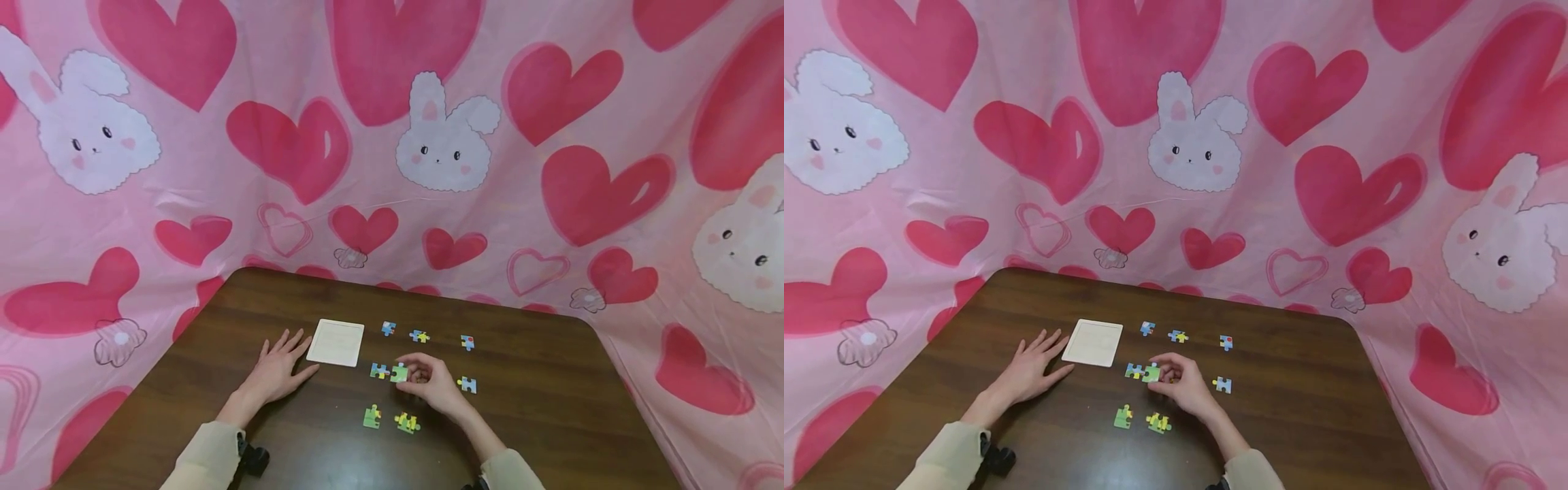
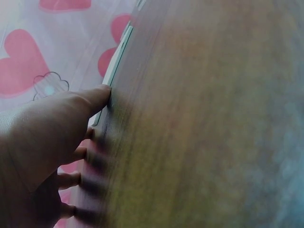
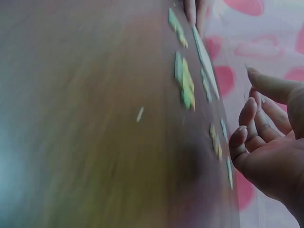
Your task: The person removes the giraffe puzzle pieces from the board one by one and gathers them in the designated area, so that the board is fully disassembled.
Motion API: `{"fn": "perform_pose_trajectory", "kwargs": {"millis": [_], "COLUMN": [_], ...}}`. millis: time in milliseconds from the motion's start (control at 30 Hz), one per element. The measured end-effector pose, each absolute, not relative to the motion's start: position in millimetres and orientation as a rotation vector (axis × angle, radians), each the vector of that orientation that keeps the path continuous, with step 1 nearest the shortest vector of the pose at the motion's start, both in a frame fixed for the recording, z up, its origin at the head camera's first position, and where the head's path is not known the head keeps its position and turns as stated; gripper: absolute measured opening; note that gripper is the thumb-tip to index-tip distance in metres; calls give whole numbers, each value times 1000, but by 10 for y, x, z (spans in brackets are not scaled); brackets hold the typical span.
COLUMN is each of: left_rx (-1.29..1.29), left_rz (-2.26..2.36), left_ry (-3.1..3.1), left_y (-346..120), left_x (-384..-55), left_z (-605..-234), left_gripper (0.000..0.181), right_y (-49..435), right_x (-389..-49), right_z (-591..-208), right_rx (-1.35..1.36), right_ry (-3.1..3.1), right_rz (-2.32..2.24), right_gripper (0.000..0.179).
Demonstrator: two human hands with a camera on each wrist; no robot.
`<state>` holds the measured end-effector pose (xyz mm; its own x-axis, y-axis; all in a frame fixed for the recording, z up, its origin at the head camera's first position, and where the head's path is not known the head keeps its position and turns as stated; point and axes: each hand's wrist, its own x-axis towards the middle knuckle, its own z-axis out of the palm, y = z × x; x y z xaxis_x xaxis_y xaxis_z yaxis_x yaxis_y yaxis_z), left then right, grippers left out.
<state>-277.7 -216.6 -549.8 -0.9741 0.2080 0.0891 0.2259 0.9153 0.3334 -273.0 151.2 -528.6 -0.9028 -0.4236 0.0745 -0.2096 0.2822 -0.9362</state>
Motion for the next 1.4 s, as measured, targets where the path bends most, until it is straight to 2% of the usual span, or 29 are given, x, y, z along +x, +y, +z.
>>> {"fn": "perform_pose_trajectory", "kwargs": {"millis": [567, 1000, 1400], "left_rx": [-345, -349, -356], "left_rz": [-530, -537, -528], "left_ry": [-3037, -3028, -3019], "left_y": [-2164, -2167, -2166], "left_x": [-2770, -2775, -2766], "left_z": [-5491, -5515, -5511], "left_gripper": [76, 75, 76], "right_y": [2471, 2677, 2750], "right_x": [-2266, -2091, -2070], "right_z": [-5490, -5496, -5608], "right_rx": [-769, -722, -838], "right_ry": [2575, 2815, 2819], "right_rz": [-1590, -1439, -1420], "right_gripper": [39, 39, 39]}}
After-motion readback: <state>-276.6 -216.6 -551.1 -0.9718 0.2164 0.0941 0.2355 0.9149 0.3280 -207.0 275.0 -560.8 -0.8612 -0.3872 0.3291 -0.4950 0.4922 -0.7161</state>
